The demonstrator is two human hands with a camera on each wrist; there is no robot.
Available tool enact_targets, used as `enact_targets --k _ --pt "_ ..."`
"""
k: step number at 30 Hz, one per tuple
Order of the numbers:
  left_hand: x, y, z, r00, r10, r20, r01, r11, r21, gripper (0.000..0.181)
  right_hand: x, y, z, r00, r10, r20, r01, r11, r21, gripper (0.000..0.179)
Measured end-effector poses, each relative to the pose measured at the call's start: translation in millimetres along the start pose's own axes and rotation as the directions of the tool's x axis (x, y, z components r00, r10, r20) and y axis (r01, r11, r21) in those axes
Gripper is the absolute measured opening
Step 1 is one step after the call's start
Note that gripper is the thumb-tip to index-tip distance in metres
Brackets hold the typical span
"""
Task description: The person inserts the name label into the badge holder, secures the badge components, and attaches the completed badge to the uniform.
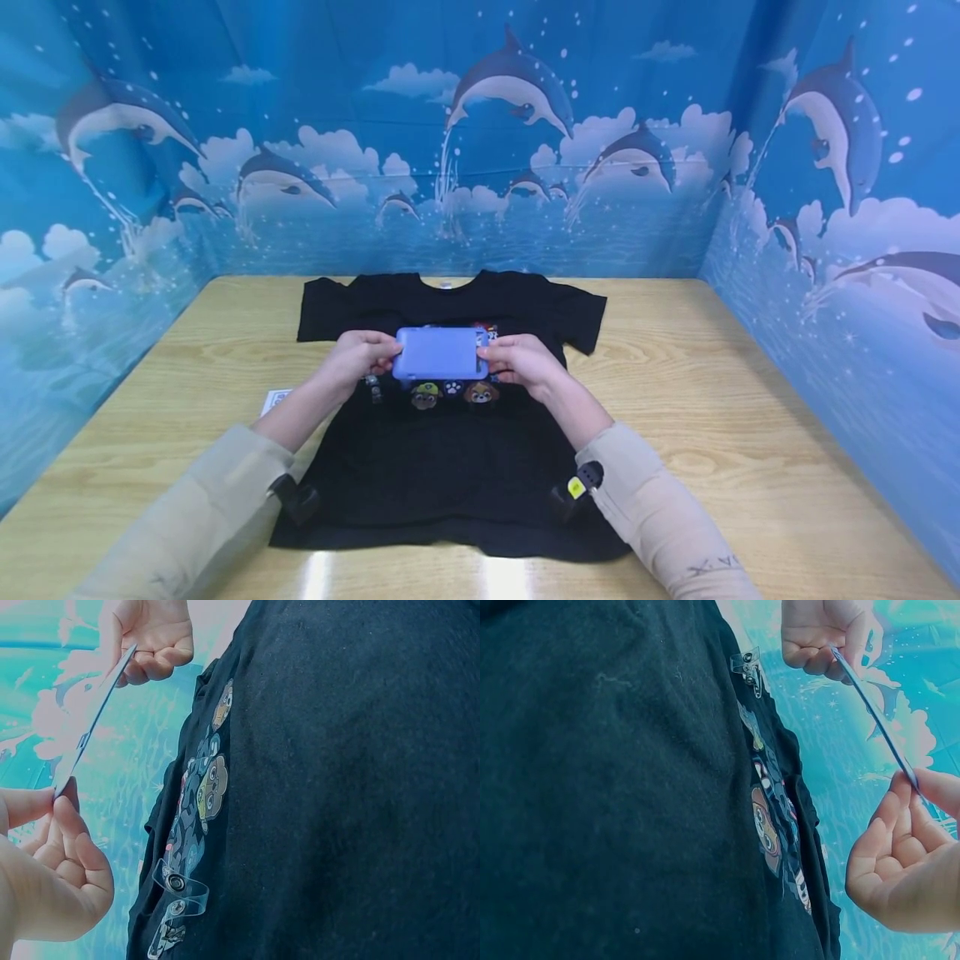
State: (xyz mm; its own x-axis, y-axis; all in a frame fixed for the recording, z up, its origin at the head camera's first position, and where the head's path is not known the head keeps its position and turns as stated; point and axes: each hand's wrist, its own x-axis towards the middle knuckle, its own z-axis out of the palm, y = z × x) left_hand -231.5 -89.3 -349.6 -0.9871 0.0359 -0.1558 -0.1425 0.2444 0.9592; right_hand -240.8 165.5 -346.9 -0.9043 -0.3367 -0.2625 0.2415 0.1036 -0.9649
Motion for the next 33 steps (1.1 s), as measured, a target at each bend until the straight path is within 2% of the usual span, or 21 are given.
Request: enact_targets --k 8,22,33 --pt "-0.4 -0.9 -0.2 1.000 0.010 0.010 -0.009 1.000 -0.015 0.021 -0.8 -1.0 0.2 1.000 0.006 -0.013 -0.005 1.000 0.021 0.006" --pt "3.0 -0.5 -1.0 1.000 -0.011 0.009 0.011 0.999 -0.041 0.023 -2.3 -6.1 -0.1 1.000 0.002 -0.026 -0.002 1.000 0.012 0.006" --pt "1.0 -0.4 -0.2 1.000 -0.010 -0.003 0.010 1.000 -0.009 0.023 -2.7 -3.0 -3.1 1.000 0.017 -0.022 -0.016 1.000 0.018 0.006"
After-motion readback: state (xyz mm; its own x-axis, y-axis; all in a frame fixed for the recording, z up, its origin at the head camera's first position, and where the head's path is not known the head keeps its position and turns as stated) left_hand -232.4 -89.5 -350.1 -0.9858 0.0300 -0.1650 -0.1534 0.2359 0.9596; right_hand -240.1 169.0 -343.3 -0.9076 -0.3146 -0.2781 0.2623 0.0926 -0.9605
